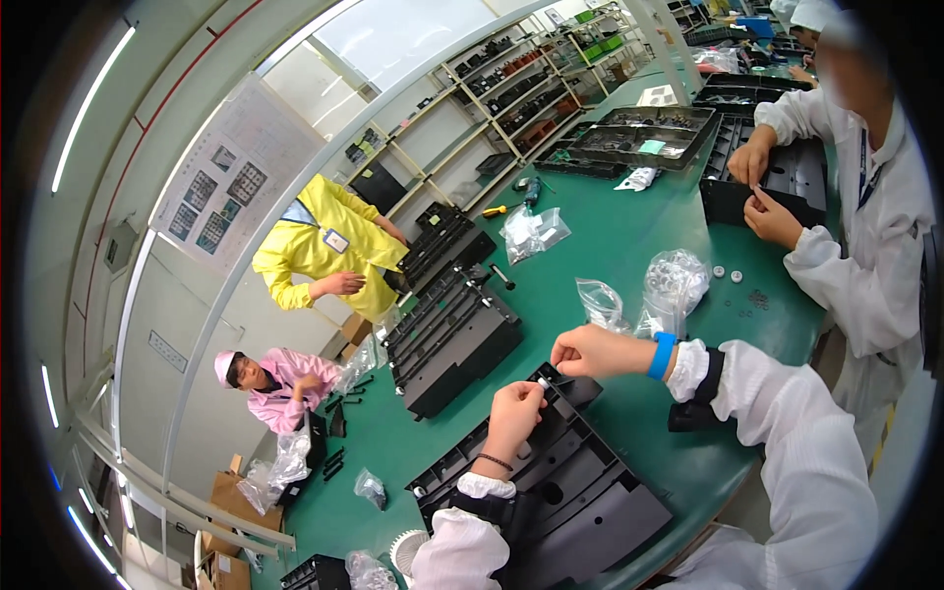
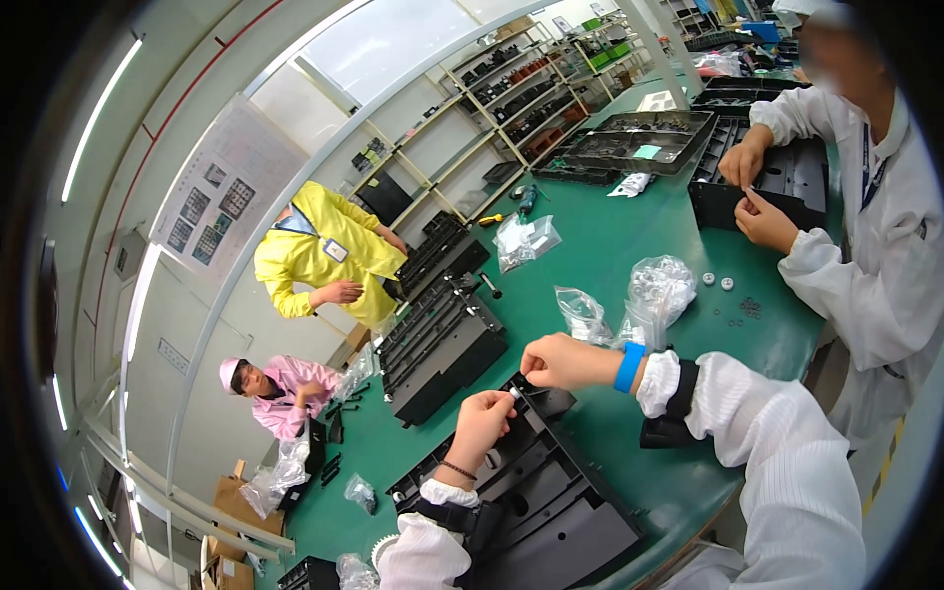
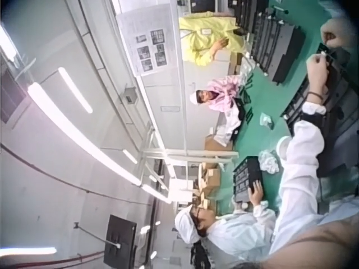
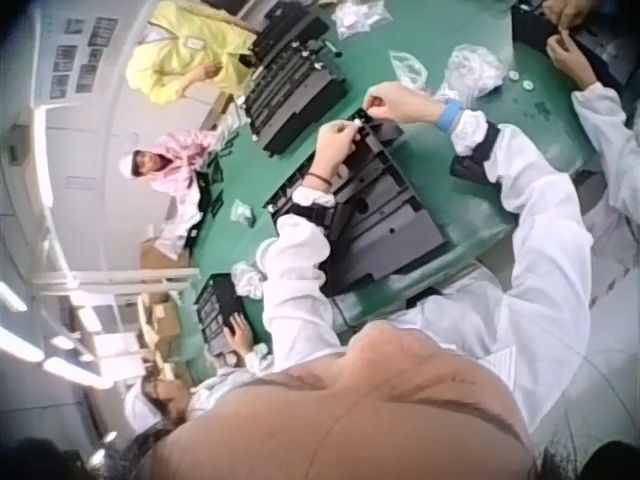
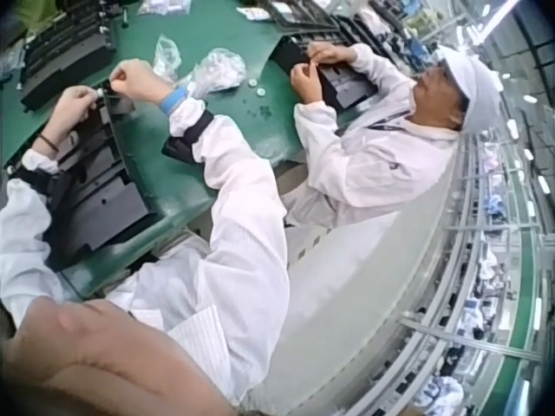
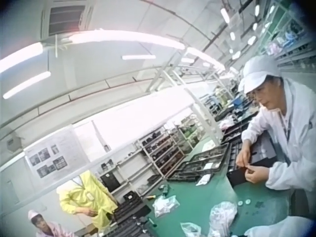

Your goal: The recorder and colleagues are assembling plastic components of electronic devices at a long workbench, inserting small parts and screws.

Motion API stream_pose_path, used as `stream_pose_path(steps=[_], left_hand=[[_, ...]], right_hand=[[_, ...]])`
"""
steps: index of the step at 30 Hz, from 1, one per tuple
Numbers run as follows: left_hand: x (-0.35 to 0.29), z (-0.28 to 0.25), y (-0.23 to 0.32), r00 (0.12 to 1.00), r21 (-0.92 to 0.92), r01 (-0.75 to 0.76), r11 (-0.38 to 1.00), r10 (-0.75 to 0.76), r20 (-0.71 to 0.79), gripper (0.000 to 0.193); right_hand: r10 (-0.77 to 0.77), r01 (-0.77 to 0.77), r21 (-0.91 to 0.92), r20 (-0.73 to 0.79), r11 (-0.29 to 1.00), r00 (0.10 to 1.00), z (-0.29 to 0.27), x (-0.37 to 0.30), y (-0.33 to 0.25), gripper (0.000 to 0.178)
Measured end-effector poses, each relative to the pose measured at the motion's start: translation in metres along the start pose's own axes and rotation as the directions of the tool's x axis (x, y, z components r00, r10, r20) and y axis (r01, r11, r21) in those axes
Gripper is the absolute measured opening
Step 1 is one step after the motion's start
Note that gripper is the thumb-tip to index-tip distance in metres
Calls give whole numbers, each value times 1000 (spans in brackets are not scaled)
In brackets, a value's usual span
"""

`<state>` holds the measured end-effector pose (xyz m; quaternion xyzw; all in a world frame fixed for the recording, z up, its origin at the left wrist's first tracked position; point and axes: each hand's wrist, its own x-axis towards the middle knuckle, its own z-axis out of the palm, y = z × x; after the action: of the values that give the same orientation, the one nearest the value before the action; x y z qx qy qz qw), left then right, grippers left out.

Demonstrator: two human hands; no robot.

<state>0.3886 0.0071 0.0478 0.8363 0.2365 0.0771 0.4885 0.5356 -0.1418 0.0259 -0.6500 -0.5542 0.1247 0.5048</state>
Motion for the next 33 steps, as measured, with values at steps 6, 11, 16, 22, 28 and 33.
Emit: stream_pose_path(steps=[6,11,16,22,28,33], left_hand=[[-3,-2,1,1000,14,11,1000,-11,-6,23],[-4,-3,4,1000,-7,24,1000,-24,8,23],[-2,-3,7,998,10,50,999,-51,31,22],[-4,-6,6,998,23,54,998,-55,19,23],[-3,-2,6,999,39,44,998,-44,17,24],[-4,-3,7,999,32,50,998,-51,16,23]], right_hand=[[94,-81,288,-33,954,995,20,2,26,16],[75,-65,296,-20,953,997,20,6,27,18],[37,-24,214,-61,976,997,17,5,24,17],[93,-91,197,-3,976,996,18,5,11,17],[44,-28,192,-77,981,996,19,4,18,19],[-11,15,46,-81,999,997,13,4,19,24]])
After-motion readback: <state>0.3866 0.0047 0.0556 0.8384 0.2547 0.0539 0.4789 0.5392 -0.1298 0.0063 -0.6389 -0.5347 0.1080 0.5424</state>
